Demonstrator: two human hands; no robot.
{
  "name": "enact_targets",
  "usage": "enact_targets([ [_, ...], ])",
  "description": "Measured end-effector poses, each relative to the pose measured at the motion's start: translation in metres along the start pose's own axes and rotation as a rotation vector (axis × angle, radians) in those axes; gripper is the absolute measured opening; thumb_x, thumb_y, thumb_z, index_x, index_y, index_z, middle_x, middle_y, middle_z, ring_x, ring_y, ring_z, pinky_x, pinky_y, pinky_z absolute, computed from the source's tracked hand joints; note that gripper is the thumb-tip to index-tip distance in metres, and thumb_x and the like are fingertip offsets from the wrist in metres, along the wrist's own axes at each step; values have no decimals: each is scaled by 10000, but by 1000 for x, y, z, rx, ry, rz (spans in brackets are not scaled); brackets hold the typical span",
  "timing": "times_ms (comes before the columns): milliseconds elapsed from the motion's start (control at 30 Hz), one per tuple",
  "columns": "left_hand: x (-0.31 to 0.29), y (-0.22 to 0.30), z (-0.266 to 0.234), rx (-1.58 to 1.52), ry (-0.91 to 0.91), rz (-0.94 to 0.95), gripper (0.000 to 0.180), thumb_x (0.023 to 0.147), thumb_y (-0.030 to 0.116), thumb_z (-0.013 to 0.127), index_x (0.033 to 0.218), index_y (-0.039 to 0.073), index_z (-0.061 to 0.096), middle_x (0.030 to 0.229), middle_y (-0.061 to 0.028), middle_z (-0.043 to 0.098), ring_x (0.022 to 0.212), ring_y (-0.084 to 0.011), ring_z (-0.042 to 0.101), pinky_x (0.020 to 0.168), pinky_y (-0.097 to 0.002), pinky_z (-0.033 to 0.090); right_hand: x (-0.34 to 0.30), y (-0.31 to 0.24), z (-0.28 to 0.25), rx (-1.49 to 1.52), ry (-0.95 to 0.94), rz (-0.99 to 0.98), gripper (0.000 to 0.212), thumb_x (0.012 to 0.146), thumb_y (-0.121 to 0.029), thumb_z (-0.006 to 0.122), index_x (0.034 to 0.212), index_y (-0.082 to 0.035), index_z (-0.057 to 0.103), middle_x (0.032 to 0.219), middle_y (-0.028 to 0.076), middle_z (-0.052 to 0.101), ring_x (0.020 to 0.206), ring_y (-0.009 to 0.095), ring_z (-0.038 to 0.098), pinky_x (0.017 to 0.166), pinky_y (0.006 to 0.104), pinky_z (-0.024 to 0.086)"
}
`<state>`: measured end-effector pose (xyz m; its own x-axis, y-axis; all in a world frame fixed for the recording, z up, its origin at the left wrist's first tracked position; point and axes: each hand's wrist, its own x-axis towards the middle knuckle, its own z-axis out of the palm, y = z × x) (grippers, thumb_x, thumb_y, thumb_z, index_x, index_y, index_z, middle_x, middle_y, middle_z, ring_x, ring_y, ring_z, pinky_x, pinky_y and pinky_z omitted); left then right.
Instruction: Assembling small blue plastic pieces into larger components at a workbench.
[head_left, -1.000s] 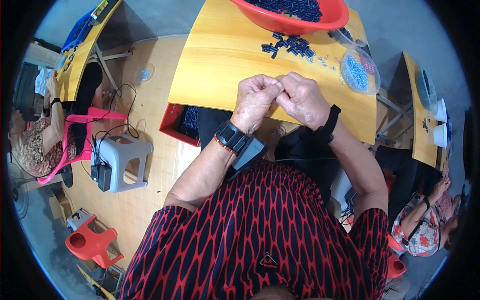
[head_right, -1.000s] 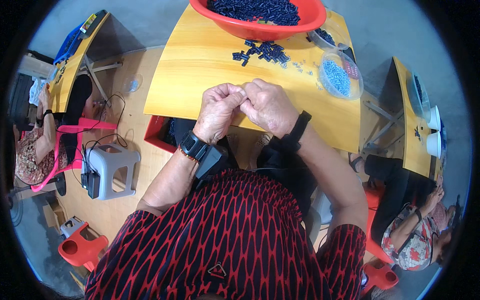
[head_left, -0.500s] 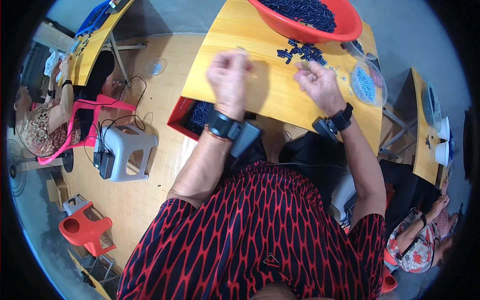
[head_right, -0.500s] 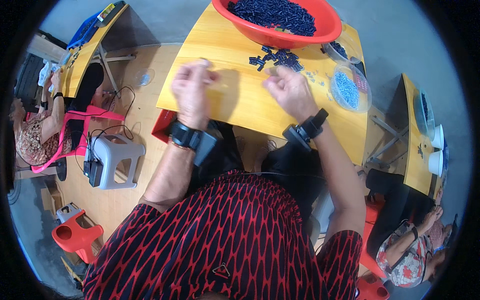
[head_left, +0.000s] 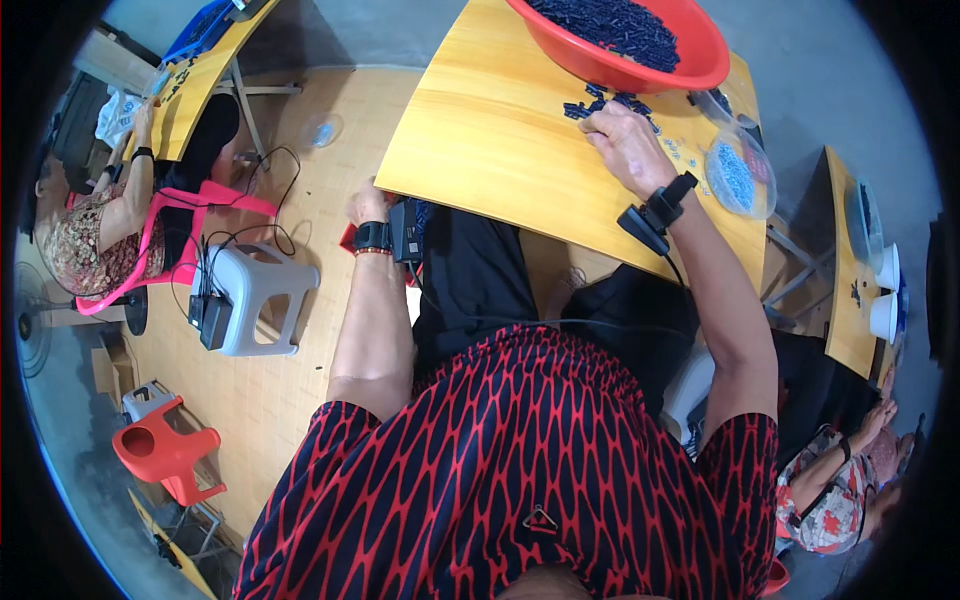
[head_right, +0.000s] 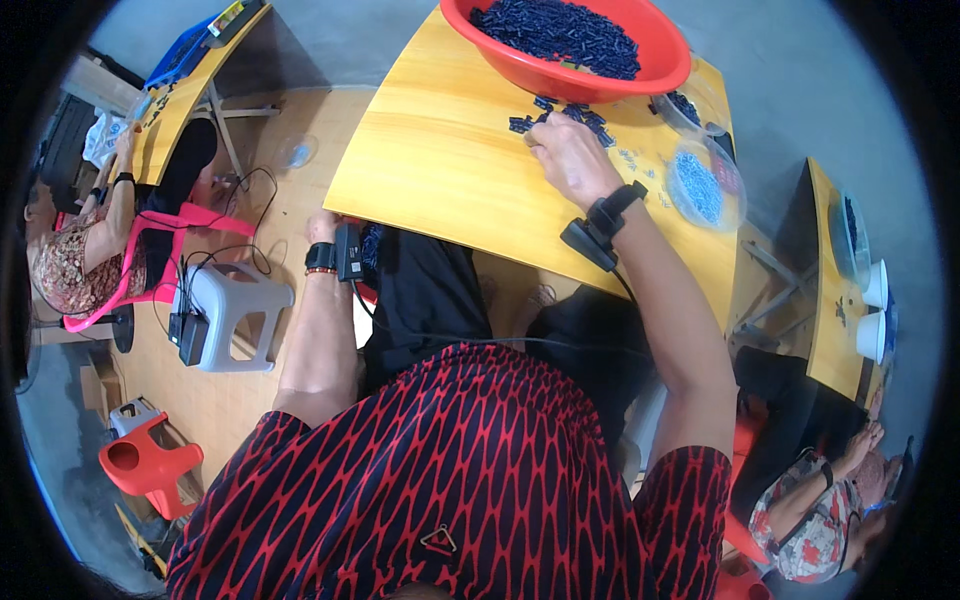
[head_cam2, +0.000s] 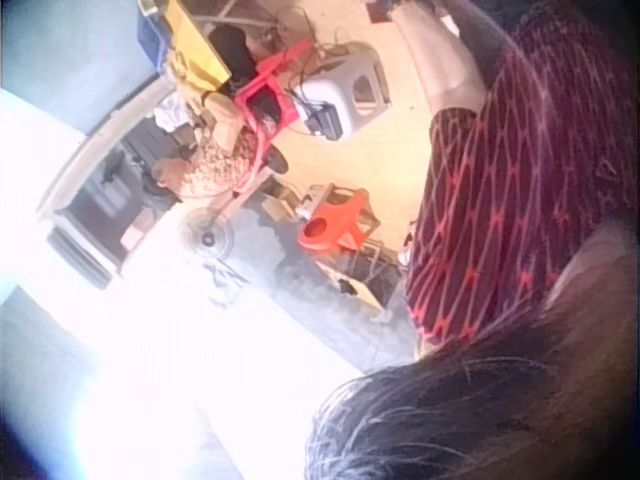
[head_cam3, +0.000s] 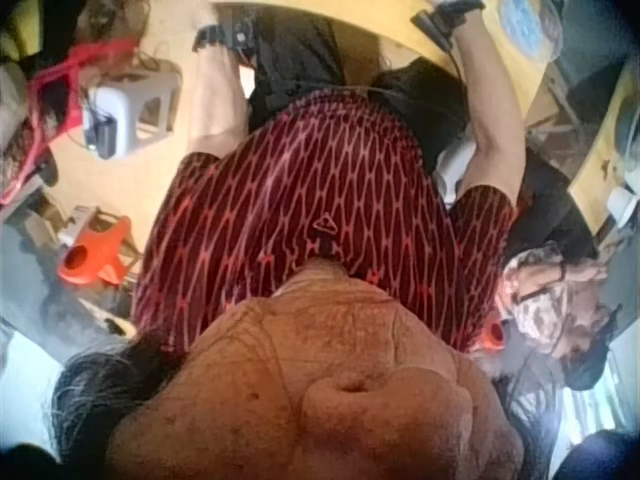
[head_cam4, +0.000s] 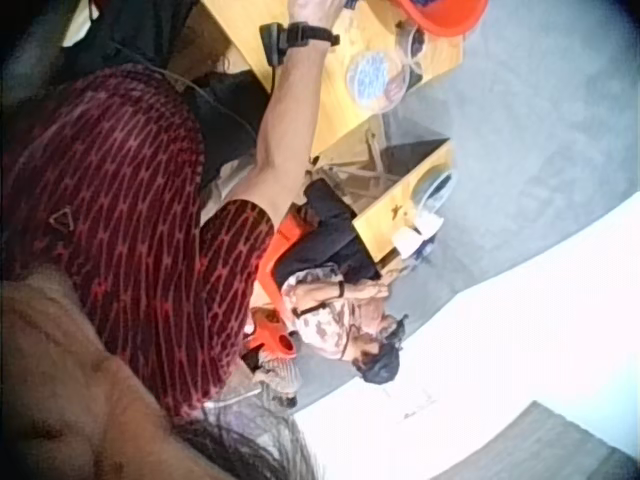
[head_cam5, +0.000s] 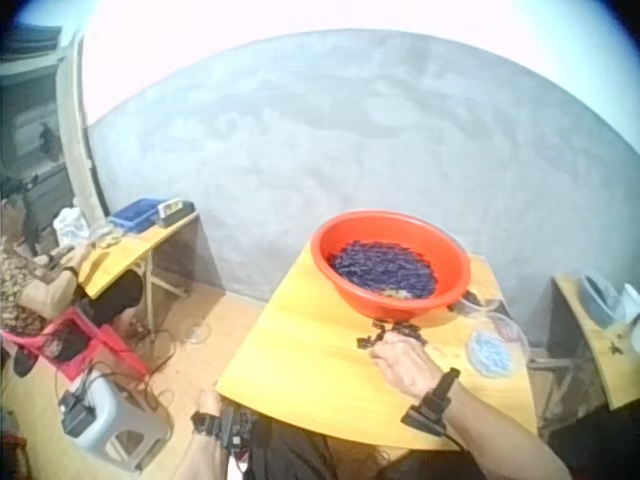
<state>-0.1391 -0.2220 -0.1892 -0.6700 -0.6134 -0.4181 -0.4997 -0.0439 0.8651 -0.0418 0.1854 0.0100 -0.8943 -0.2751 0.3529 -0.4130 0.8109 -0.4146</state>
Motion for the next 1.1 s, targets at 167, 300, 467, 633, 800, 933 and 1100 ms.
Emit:
enact_targets([
  [167,21,-48,14,-125,-249,-86,159,776,160,701,754,11,650,714,-110,668,562,-174,618,485,-295,466,1,-5,-1,1,-9,108,87,818,-48,583,871,16,607,860,199,601,840,384,604,743,453,481],
  [300,-43,-10,43,-346,-189,-258,125,801,85,610,682,50,601,658,-56,624,566,-182,595,543,-330,481,-31,17,-3,-146,-54,191,101,852,-60,558,901,22,526,880,207,597,859,406,599,736,473,475],
  [467,-8,30,-18,321,408,553,215,806,90,551,963,-57,569,774,-104,613,747,-243,609,722,-364,489,-42,-20,-5,-11,80,149,103,878,-74,568,909,17,533,867,186,611,802,360,622,697,433,486],
  [633,-170,135,5,-598,125,965,96,854,27,627,937,-19,643,859,-71,635,786,-126,572,743,-264,482,-67,-40,-4,686,210,513,140,914,-120,615,960,4,572,813,68,633,691,124,603,586,273,473],
  [800,-275,125,39,-299,-951,805,165,898,51,632,1052,-5,651,962,-65,674,811,-127,631,726,-253,517,-79,-58,-13,949,302,534,128,924,-131,623,958,-13,587,833,32,631,660,67,591,532,205,455],
  [933,-322,102,48,-107,-1241,817,195,875,-6,645,1067,-40,635,1019,-86,679,914,-114,634,802,-250,519,-87,-63,-16,1021,358,518,104,924,-98,616,971,-8,593,835,43,640,663,79,603,540,206,470],
  [1100,-338,94,56,22,-1133,1116,131,831,-14,675,958,-11,642,866,-52,663,775,-116,617,728,-262,520,-104,-65,-11,1111,438,561,98,930,-85,603,974,2,596,839,51,653,669,87,612,559,206,486],
])
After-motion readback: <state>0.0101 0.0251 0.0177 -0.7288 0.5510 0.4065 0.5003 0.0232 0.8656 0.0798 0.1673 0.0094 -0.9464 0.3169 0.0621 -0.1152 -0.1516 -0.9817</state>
